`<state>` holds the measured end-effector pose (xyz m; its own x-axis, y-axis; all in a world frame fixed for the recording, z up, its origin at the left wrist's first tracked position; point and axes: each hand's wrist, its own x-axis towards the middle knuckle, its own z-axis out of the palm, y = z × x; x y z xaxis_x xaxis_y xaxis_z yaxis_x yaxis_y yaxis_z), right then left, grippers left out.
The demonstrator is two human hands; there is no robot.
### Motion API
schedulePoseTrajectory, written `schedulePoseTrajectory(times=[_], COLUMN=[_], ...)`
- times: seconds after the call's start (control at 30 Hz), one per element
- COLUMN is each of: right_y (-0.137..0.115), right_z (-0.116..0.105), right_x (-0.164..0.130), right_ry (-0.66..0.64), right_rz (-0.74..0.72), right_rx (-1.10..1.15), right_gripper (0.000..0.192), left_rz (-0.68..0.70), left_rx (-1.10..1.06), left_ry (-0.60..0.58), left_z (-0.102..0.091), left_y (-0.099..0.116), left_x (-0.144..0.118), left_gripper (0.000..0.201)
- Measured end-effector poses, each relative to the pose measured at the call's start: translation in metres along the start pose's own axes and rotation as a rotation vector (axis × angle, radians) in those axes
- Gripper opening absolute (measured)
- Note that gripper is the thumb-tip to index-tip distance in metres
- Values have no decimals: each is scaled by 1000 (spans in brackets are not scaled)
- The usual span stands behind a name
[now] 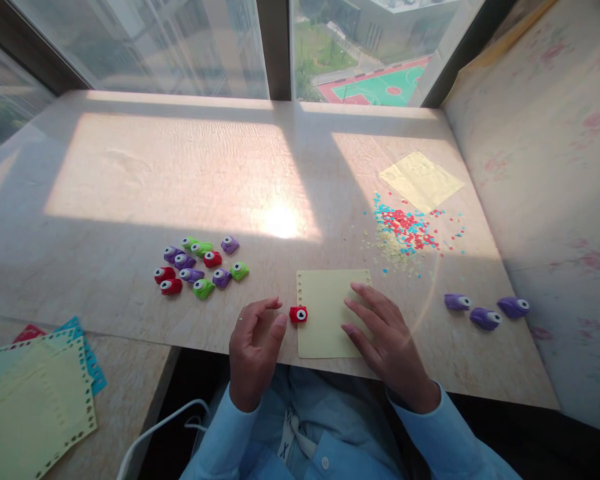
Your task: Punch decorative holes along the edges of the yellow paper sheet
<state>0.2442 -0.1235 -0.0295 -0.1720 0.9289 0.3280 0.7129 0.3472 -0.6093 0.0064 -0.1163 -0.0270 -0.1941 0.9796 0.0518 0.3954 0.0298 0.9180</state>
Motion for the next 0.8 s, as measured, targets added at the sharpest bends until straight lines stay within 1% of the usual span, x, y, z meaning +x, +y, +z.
schedulePoseTrajectory(times=[0.1, 0.17, 0.2, 0.27, 0.33, 0.37, 0.47, 0.53, 0.67, 0.8], right_y=[1, 1, 1, 2, 2, 3, 4, 5, 5, 5], right_z=[-4, -6, -7, -7, -7, -6, -5, -5, -4, -4], right_x=[0, 1, 2, 3, 3, 3, 3, 3, 4, 5], right_ry=[104, 136, 145, 162, 173, 176, 187, 195, 206, 223], right_rz=[74, 114, 129, 150, 164, 169, 179, 183, 192, 185], right_rx=[97, 145, 163, 192, 217, 230, 267, 285, 296, 306], right_gripper=[29, 24, 22, 20, 18, 18, 17, 17, 17, 17], left_rz=[-93, -100, -103, -134, -201, -230, -295, -312, -262, -294], left_rx=[-73, -67, -41, 44, 104, 110, 105, 105, 76, 73], left_ry=[59, 69, 52, -39, -174, -219, -330, -396, -437, -488], left_z=[-1, -3, -4, -8, -11, -12, -11, -9, -4, -3], left_y=[8, 16, 21, 29, 34, 36, 35, 33, 27, 26], left_x=[4, 9, 12, 18, 25, 27, 34, 36, 41, 45], left_gripper=[28, 28, 26, 28, 39, 43, 51, 54, 57, 59])
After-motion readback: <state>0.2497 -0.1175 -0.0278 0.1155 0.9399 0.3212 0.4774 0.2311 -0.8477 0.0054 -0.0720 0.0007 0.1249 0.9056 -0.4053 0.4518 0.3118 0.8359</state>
